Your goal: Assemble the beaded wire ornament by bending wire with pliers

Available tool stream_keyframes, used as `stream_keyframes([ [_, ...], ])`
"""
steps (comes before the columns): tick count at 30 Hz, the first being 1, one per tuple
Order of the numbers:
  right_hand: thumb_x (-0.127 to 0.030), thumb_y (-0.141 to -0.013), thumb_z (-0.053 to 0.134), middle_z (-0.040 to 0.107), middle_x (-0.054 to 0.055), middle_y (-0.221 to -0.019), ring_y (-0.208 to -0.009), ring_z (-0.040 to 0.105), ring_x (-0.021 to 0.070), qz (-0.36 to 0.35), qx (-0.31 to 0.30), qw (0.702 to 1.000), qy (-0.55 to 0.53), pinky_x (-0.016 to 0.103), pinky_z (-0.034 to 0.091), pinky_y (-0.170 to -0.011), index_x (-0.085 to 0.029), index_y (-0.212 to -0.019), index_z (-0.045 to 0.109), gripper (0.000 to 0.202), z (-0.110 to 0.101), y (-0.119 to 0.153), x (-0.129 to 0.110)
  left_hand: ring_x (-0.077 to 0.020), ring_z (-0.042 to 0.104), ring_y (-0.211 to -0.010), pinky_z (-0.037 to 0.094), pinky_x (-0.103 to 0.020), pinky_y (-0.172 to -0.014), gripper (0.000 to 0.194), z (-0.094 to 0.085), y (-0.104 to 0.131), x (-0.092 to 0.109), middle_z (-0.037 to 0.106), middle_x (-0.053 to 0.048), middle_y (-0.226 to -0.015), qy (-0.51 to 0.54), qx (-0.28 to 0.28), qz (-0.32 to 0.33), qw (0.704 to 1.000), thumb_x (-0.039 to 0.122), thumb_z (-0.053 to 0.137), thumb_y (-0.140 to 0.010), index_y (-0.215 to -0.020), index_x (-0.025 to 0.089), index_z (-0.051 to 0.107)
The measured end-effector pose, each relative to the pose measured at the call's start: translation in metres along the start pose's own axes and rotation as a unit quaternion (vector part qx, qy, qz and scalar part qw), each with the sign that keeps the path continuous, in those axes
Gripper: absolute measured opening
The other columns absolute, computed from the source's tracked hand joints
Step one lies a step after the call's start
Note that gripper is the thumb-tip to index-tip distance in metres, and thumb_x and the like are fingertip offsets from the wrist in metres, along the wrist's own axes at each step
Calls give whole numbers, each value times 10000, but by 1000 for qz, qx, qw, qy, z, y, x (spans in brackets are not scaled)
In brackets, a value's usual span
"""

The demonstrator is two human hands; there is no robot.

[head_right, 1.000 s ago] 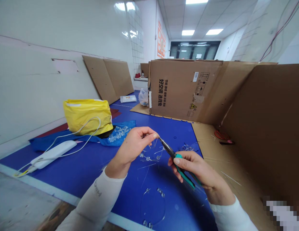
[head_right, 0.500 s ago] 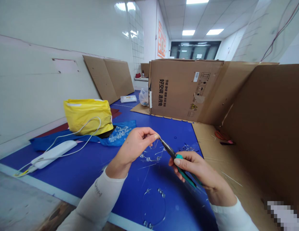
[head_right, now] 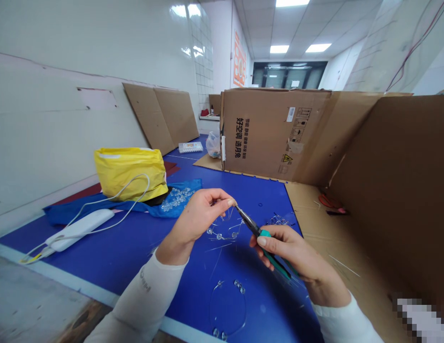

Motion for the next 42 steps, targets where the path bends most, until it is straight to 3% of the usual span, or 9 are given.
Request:
stream_keyframes([
  [16,-517,-851,770,612,24,-696,-550,531,102,-5,1,1000,16,222,416,-492,-133,-878,738,387,0,-1,1,-132,547,-609,415,-282,-604,184,0,0,0,644,-3,-653,-14,-6,12,1000,299,634,-861,-767,158,705],
  [24,-580,-903,681,586,16,-660,-601,499,126,-45,24,986,160,245,386,-535,-177,-771,672,424,0,2,-7,-132,551,-603,424,-275,-601,167,-1,1,1,639,3,-634,-8,-2,15,1000,280,636,-855,-748,168,695],
  [28,-581,-891,682,534,-13,-627,-571,426,121,-57,63,965,250,247,345,-510,-200,-710,611,428,4,6,-17,-131,544,-598,423,-273,-599,174,1,1,-2,627,7,-623,3,1,8,1000,289,637,-858,-747,167,695],
  [35,-494,-943,584,746,72,-879,-776,650,233,-109,123,894,417,338,476,-719,-220,-878,709,308,9,10,-26,-130,539,-589,414,-267,-590,183,5,0,-4,612,13,-609,-3,8,2,1000,290,630,-858,-737,167,693],
  [42,-442,-982,495,721,74,-801,-685,649,222,-123,174,813,541,326,432,-625,-227,-880,656,288,20,17,-29,-131,536,-581,397,-265,-574,172,6,-1,-5,604,17,-602,-15,15,-4,1000,280,622,-854,-750,166,698],
])
Point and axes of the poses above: each hand's wrist, its own y-axis away from the middle knuckle, its own z-axis out of the palm, x = y × z, the point moved 4 cm from there along -y, towards the middle knuckle
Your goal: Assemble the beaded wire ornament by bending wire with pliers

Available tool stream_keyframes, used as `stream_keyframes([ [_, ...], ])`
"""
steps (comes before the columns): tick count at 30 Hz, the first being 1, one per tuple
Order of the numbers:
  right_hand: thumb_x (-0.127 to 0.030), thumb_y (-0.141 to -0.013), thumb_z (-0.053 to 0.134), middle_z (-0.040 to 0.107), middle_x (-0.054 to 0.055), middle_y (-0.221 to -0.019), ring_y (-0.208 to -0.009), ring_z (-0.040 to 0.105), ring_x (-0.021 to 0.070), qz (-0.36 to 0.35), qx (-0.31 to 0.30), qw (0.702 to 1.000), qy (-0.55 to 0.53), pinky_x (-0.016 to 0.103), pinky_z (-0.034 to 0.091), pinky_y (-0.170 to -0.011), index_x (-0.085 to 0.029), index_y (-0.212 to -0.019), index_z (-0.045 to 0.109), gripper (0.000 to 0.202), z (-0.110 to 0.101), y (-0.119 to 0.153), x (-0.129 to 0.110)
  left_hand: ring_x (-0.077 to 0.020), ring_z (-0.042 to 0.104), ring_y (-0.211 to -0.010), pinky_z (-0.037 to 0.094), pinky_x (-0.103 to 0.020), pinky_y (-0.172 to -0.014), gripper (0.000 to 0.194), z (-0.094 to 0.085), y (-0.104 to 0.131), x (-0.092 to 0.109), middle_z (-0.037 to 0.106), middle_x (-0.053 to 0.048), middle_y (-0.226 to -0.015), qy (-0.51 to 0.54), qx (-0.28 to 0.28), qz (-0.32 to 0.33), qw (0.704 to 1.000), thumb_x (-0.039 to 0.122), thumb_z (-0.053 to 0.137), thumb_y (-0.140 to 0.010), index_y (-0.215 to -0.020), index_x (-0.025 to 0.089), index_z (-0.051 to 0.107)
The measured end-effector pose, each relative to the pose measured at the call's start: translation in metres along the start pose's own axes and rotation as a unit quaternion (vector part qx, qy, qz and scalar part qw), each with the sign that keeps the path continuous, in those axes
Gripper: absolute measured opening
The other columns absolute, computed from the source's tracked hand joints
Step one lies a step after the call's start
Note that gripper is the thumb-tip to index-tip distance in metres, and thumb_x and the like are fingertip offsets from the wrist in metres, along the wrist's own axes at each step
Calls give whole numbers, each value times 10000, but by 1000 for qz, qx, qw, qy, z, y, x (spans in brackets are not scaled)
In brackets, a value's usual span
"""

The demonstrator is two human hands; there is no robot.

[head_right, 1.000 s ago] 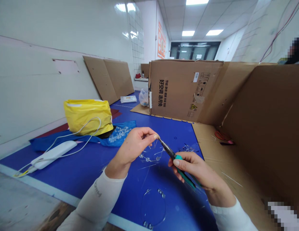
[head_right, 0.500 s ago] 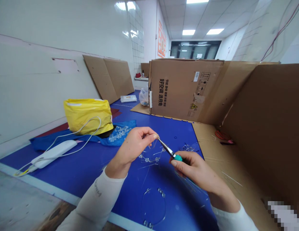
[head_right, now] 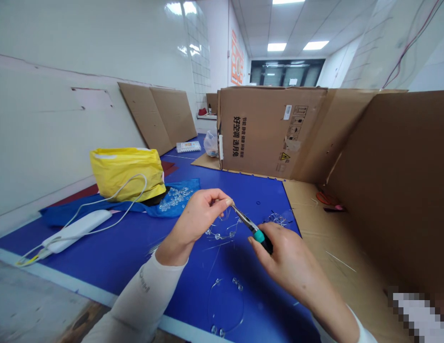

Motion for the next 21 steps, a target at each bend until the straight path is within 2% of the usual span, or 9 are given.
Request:
stream_keyframes([
  [3,-399,-1002,460,684,72,-763,-637,625,216,-31,17,997,63,325,396,-594,-221,-846,617,284,3,2,-2,-129,524,-573,385,-264,-563,179,0,0,0,605,15,-603,-4,-2,0,1000,288,619,-857,-752,166,697],
  [7,-330,-1008,438,649,81,-760,-612,604,220,-64,73,982,162,341,361,-594,-206,-850,595,255,9,6,-4,-120,501,-563,370,-262,-558,194,-1,1,1,595,18,-596,-10,-4,1,1000,296,622,-861,-731,166,684],
  [10,-315,-1007,435,643,89,-772,-614,601,223,-66,89,976,187,346,355,-594,-199,-869,600,244,9,8,-7,-116,498,-567,374,-262,-565,205,-2,1,1,599,15,-605,5,-7,-1,1000,309,631,-860,-724,163,676],
  [12,-347,-1011,444,658,93,-808,-643,613,227,-52,72,984,157,346,376,-606,-197,-905,613,249,8,8,-7,-115,504,-571,378,-262,-565,201,-2,1,0,607,11,-619,25,-10,-6,1000,320,638,-858,-750,159,690],
  [16,-441,-1013,476,703,85,-896,-753,649,239,-3,-3,1000,30,350,440,-675,-223,-971,646,280,5,5,-3,-113,503,-569,365,-255,-547,180,-4,-1,-3,606,11,-620,48,2,-16,999,306,647,-844,-800,152,729],
  [21,-518,-970,535,738,91,-991,-900,668,275,34,-34,994,-99,385,478,-810,-224,-1014,700,341,4,-1,6,-114,523,-585,383,-250,-564,174,-5,-1,-5,618,10,-623,69,1,-11,998,298,657,-840,-816,148,742],
])
Point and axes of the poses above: each hand's wrist, its own y-axis away from the middle knuckle, its own z-axis out of the palm, x = y × z, the point moved 4 cm from there along -y, towards the middle knuckle
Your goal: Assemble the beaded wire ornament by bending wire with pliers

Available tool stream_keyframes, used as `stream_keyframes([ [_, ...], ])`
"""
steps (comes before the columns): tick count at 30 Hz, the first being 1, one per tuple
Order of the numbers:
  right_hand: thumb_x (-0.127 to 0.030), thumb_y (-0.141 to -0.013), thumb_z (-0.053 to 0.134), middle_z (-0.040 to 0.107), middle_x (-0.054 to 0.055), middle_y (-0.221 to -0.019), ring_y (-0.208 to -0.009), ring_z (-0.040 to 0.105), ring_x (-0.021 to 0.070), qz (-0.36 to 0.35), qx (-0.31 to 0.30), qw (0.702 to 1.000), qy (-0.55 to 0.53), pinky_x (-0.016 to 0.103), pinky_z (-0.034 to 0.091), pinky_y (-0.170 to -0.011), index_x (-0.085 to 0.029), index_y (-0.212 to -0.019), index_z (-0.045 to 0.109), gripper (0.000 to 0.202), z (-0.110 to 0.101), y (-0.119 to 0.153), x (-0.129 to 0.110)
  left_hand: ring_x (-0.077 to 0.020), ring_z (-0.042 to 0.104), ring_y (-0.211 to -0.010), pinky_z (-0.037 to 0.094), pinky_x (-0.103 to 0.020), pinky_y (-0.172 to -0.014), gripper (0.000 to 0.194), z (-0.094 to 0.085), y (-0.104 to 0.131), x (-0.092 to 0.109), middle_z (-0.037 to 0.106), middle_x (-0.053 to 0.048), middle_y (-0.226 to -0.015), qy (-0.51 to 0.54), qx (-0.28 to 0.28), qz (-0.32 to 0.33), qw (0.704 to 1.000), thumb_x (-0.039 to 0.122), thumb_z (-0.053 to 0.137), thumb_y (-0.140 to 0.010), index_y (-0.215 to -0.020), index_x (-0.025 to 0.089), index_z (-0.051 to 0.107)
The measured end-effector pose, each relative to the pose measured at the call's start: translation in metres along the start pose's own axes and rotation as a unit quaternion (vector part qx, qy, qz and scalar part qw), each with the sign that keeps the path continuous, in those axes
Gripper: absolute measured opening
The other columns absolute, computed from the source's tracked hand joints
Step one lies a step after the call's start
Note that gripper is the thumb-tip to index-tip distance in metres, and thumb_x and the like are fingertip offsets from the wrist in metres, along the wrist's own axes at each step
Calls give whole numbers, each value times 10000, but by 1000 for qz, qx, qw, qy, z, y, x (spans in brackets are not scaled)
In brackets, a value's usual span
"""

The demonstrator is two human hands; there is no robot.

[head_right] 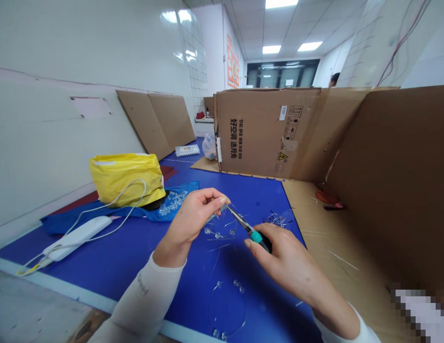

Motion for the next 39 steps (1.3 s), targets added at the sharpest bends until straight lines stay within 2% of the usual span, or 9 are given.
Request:
stream_keyframes([
  [2,-537,-960,541,728,78,-943,-870,652,259,11,-22,999,-38,369,473,-796,-213,-969,710,366,-1,-3,2,-114,526,-588,387,-250,-567,180,0,1,1,623,9,-627,3,-2,9,1000,308,663,-844,-817,150,743],
  [6,-577,-963,537,624,25,-764,-720,548,186,19,-70,991,-110,307,416,-661,-195,-901,682,414,-2,-8,5,-118,539,-598,401,-253,-577,175,0,1,2,628,4,-636,7,-1,23,1000,309,669,-845,-815,154,745],
  [12,-632,-936,574,550,-4,-718,-644,452,142,34,-111,974,-195,279,341,-570,-187,-872,652,456,3,-10,13,-131,557,-619,424,-267,-591,176,1,0,0,645,-14,-665,19,6,27,999,298,658,-836,-834,155,759],
  [16,-630,-931,592,548,-5,-712,-653,449,141,30,-113,971,-209,279,333,-575,-180,-915,673,457,5,-11,15,-133,554,-616,413,-269,-584,196,3,1,1,647,-19,-668,13,3,29,999,313,652,-840,-839,150,760],
  [22,-630,-928,602,581,12,-731,-683,472,146,27,-123,962,-241,283,347,-610,-183,-826,649,461,5,-11,14,-129,542,-606,398,-265,-574,198,5,3,2,646,-18,-663,-1,3,28,1000,311,649,-852,-847,144,755],
  [28,-672,-858,670,613,31,-752,-703,527,166,59,-122,946,-296,293,382,-643,-166,-953,705,515,8,-11,19,-118,522,-594,386,-253,-568,194,3,3,5,626,-3,-643,-1,1,40,999,312,653,-869,-832,146,747],
  [39,-631,-873,686,618,28,-753,-678,535,151,63,-122,938,-317,275,394,-620,-171,-941,723,466,13,-12,29,-119,528,-597,389,-257,-572,189,3,1,3,631,0,-658,-8,-12,42,999,313,651,-875,-837,153,744],
])
Point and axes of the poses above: each hand's wrist, its own y-axis away from the middle knuckle, its own z-axis out of the palm, x = y × z, the point moved 4 cm from there along -y, towards the middle knuckle
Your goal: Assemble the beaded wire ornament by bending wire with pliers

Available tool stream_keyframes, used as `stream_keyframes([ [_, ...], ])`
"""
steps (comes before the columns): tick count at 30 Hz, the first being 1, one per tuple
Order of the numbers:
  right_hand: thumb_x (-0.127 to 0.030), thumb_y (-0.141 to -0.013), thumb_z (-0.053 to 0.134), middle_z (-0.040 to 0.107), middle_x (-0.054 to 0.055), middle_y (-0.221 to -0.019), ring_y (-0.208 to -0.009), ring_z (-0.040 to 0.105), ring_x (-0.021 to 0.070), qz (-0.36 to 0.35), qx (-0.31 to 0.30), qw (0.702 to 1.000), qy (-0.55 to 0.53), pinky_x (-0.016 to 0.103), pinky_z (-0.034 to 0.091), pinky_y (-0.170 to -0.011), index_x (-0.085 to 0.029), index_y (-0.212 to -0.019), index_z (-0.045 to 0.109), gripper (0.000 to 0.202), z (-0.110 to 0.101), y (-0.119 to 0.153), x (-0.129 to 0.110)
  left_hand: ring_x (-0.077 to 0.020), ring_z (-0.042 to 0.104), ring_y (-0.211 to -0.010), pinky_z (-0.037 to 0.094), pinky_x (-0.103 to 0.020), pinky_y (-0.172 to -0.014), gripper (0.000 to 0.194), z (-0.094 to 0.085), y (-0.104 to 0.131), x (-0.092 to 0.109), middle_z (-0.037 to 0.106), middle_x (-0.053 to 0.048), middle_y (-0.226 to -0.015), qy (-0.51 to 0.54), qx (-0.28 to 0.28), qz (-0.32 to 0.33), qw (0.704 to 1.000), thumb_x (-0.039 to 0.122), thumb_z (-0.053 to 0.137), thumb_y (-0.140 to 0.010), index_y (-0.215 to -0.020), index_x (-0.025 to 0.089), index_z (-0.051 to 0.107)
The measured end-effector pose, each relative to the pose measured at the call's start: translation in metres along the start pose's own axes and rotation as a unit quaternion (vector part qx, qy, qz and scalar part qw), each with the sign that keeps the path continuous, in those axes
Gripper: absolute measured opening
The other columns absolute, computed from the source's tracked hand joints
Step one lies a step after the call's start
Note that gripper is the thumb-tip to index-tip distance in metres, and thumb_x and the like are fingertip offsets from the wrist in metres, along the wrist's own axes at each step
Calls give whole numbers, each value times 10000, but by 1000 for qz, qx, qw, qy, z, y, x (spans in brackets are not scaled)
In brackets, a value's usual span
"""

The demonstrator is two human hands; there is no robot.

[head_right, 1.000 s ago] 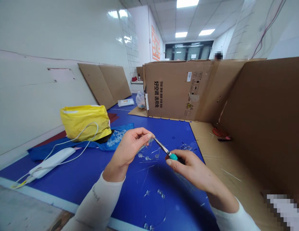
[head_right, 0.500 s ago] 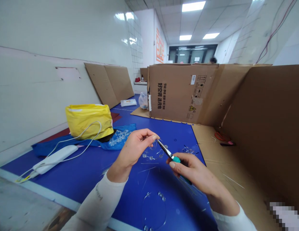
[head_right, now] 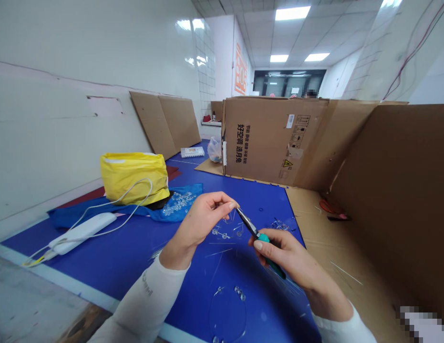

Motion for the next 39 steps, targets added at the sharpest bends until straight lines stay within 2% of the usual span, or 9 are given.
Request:
stream_keyframes([
  [13,-641,-896,640,591,20,-716,-663,514,154,-13,0,999,37,281,401,-612,-186,-809,662,464,1,0,-6,-123,541,-601,401,-260,-582,189,1,-1,-2,629,5,-656,9,-3,-1,1000,325,660,-875,-836,156,735],
  [18,-674,-882,630,567,20,-704,-661,494,166,-12,9,999,52,290,387,-601,-186,-848,675,491,1,-1,-6,-121,531,-601,392,-256,-580,177,1,-1,-2,625,8,-648,-3,1,-1,1000,317,660,-876,-828,163,733],
  [25,-650,-910,615,556,9,-673,-644,468,141,-16,14,998,65,271,368,-591,-187,-731,617,496,3,0,-10,-122,528,-590,382,-254,-568,187,1,-1,0,624,7,-644,-8,2,2,1000,319,653,-875,-826,158,736],
  [31,-651,-908,619,576,13,-709,-658,495,151,-10,9,998,57,274,379,-599,-187,-832,659,471,3,1,-8,-121,528,-593,387,-256,-571,174,1,-1,-1,628,3,-651,-6,3,3,1000,300,652,-870,-819,153,731],
  [39,-682,-907,595,557,7,-679,-639,476,149,-24,24,995,91,280,379,-591,-200,-727,587,515,2,-1,-8,-115,502,-580,355,-255,-559,180,1,-1,1,625,7,-629,-64,22,22,997,286,634,-886,-824,161,749],
])
Point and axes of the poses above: each hand's wrist, its own y-axis away from the middle knuckle, its own z-axis out of the palm, x = y × z, the point moved 4 cm from there along -y, towards the middle knuckle
